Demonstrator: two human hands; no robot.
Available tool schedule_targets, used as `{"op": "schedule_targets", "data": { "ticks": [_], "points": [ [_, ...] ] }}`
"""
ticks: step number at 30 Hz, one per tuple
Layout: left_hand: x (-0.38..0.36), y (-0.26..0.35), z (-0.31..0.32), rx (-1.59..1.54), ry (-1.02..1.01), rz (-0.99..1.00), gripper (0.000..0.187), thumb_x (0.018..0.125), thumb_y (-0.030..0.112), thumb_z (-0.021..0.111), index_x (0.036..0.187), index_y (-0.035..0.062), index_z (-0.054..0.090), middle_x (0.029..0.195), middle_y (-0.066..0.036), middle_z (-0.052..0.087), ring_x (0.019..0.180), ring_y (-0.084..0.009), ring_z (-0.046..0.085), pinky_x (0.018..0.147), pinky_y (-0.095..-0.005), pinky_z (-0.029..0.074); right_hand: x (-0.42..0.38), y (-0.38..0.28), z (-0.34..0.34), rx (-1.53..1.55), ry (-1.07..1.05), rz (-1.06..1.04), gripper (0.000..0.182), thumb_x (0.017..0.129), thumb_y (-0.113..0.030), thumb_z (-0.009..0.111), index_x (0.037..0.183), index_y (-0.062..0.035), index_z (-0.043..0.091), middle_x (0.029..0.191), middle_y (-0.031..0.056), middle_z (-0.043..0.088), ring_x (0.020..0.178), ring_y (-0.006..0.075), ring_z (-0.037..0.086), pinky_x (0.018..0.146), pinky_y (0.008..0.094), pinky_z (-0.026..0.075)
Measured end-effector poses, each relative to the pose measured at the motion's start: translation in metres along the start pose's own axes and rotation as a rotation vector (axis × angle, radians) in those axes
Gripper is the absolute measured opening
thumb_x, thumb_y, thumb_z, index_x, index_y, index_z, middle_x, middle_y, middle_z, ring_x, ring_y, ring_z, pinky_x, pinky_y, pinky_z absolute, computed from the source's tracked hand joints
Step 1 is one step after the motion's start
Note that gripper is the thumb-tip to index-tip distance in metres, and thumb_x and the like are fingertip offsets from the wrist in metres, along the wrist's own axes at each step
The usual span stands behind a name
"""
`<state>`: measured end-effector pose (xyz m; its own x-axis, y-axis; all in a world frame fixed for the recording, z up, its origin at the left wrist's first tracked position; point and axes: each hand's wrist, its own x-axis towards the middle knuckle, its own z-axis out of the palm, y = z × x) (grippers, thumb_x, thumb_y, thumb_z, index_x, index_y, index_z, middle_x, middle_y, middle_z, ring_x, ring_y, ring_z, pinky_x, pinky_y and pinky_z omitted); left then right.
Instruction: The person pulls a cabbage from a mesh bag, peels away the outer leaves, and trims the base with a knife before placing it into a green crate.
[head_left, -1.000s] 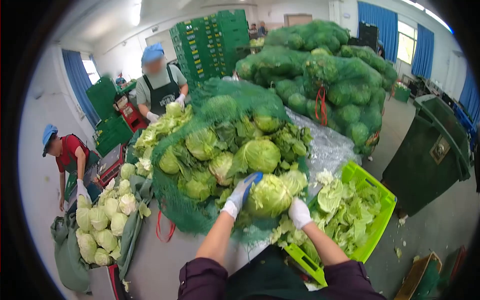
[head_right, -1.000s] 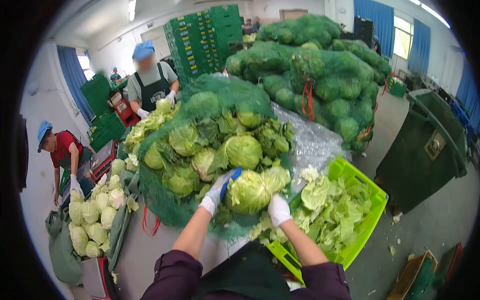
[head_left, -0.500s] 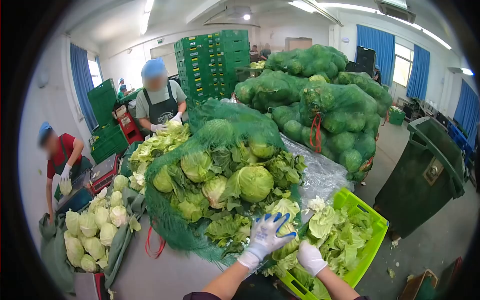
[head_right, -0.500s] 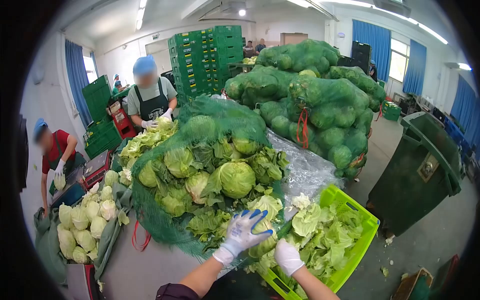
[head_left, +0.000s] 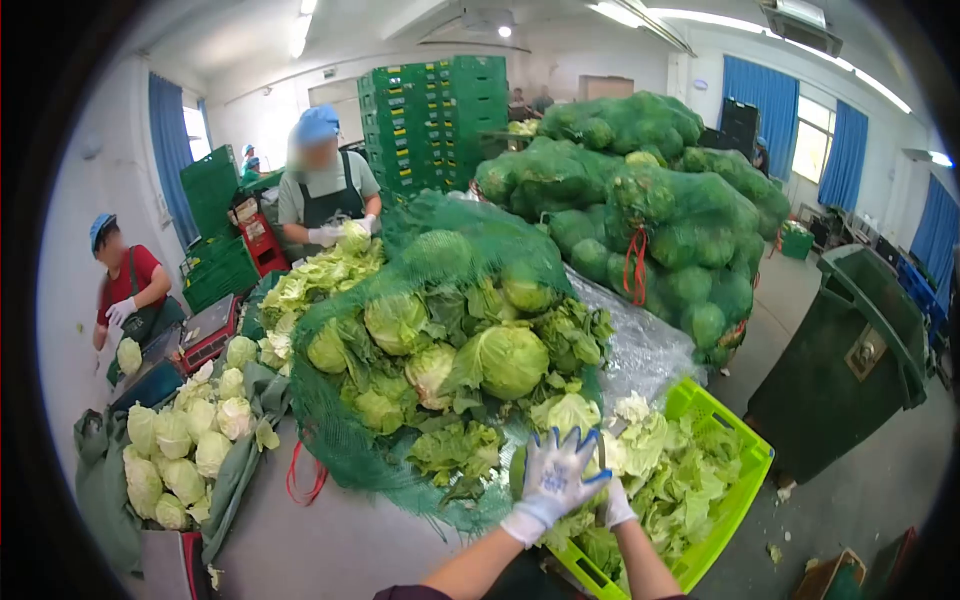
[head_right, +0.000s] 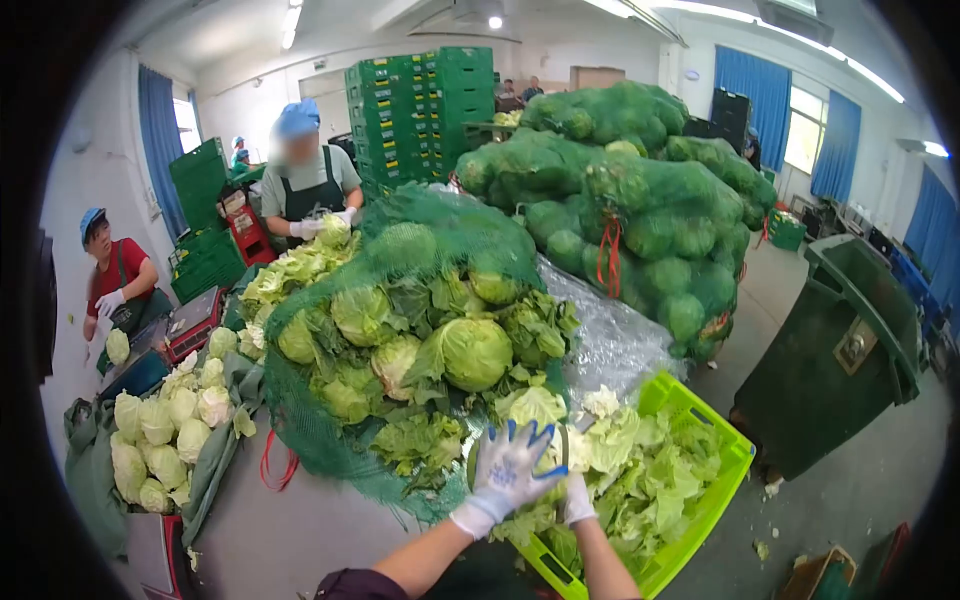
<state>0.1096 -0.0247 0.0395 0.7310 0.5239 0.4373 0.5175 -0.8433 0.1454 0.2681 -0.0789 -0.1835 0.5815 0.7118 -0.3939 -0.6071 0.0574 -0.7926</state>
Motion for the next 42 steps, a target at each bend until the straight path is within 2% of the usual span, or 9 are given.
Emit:
{"op": "schedule_targets", "data": {
  "ticks": [1,5,10,13,17,22,24,32,42],
  "points": [
    [-0.003,-0.002,-0.003,0.007,0.027,0.012,0.062,0.077,0.058,0.061,0.124,0.0179,0.058,0.126,-0.01,0.057,0.114,-0.0352,0.052,0.095,-0.0502,0.038,-0.031,-0.025,0.027,0.024,0.204,0.226,0.014,0.089,-0.016,0.054,0.096,-0.0105,0.064,0.073,0.0034,0.064,0.052,0.0174,0.052,0.046,0.0269,0.038],
    [-0.017,-0.034,-0.007,-0.22,0.133,-0.049,0.064,0.073,0.054,0.067,0.126,0.0186,0.058,0.122,-0.01,0.06,0.112,-0.0366,0.053,0.096,-0.0463,0.039,-0.066,-0.034,0.029,-0.724,-0.009,-0.214,0.015,0.088,-0.01,0.055,0.075,-0.0045,0.061,0.059,0.006,0.059,0.048,0.0158,0.054,0.04,0.03,0.038],
    [-0.056,-0.082,-0.002,-0.528,0.295,-0.069,0.06,0.072,0.04,0.073,0.124,0.0162,0.059,0.126,-0.013,0.055,0.113,-0.0338,0.05,0.097,-0.0437,0.039,-0.111,-0.047,0.056,-0.367,0.18,0.098,0.027,0.089,-0.025,0.062,0.077,-0.0046,0.05,0.052,0.005,0.049,0.038,0.0161,0.045,0.036,0.0306,0.037],
    [-0.078,-0.073,-0.02,-0.464,0.23,-0.066,0.066,0.069,0.028,0.076,0.129,0.0084,0.054,0.132,-0.016,0.049,0.123,-0.0315,0.044,0.103,-0.0425,0.036,-0.1,-0.019,0.046,-0.271,0.198,-0.128,0.026,0.089,-0.031,0.062,0.078,-0.007,0.062,0.06,-0.0001,0.054,0.049,0.011,0.049,0.043,0.0301,0.039],
    [-0.113,-0.065,-0.004,-0.394,0.277,-0.08,0.069,0.071,0.043,0.074,0.13,0.0134,0.054,0.135,-0.019,0.046,0.127,-0.039,0.038,0.105,-0.0545,0.026,-0.069,-0.057,0.002,-0.031,0.434,-0.302,0.03,0.088,-0.021,0.052,0.063,-0.004,0.052,0.045,0.0017,0.043,0.033,0.0114,0.039,0.031,0.0259,0.031],
    [-0.137,-0.067,-0.004,-0.365,0.28,0.051,0.069,0.065,0.04,0.078,0.125,0.0123,0.058,0.133,-0.022,0.046,0.125,-0.0446,0.04,0.106,-0.0599,0.024,-0.081,-0.098,-0.038,-0.339,0.482,-0.285,0.022,0.083,-0.016,0.065,0.075,-0.0073,0.046,0.053,0.0037,0.049,0.039,0.0129,0.048,0.033,0.0279,0.036],
    [-0.14,-0.065,-0.005,-0.327,0.266,0.065,0.07,0.064,0.041,0.078,0.124,0.0117,0.058,0.133,-0.022,0.047,0.124,-0.0453,0.04,0.106,-0.0605,0.025,-0.121,-0.094,-0.023,-0.542,0.247,-0.313,0.025,0.091,-0.033,0.059,0.076,-0.0125,0.06,0.057,-0.0029,0.05,0.048,0.008,0.043,0.043,0.0291,0.035],
    [-0.139,-0.066,-0.006,-0.333,0.268,0.035,0.068,0.066,0.041,0.076,0.124,0.0112,0.058,0.131,-0.023,0.047,0.123,-0.0457,0.041,0.104,-0.0594,0.028,-0.184,-0.052,0.095,-0.551,-0.11,-0.215,0.028,0.086,-0.036,0.065,0.082,-0.0084,0.058,0.059,-0.0029,0.049,0.046,0.0073,0.04,0.041,0.0251,0.034],
    [-0.139,-0.063,0.003,-0.388,0.295,0.005,0.07,0.068,0.042,0.075,0.128,0.0124,0.055,0.133,-0.024,0.045,0.125,-0.046,0.038,0.106,-0.0603,0.024,-0.18,-0.06,0.099,-0.541,-0.133,-0.129,0.031,0.083,-0.04,0.068,0.086,-0.0108,0.058,0.054,-0.0051,0.045,0.038,0.0053,0.036,0.035,0.0225,0.026]
  ]
}}
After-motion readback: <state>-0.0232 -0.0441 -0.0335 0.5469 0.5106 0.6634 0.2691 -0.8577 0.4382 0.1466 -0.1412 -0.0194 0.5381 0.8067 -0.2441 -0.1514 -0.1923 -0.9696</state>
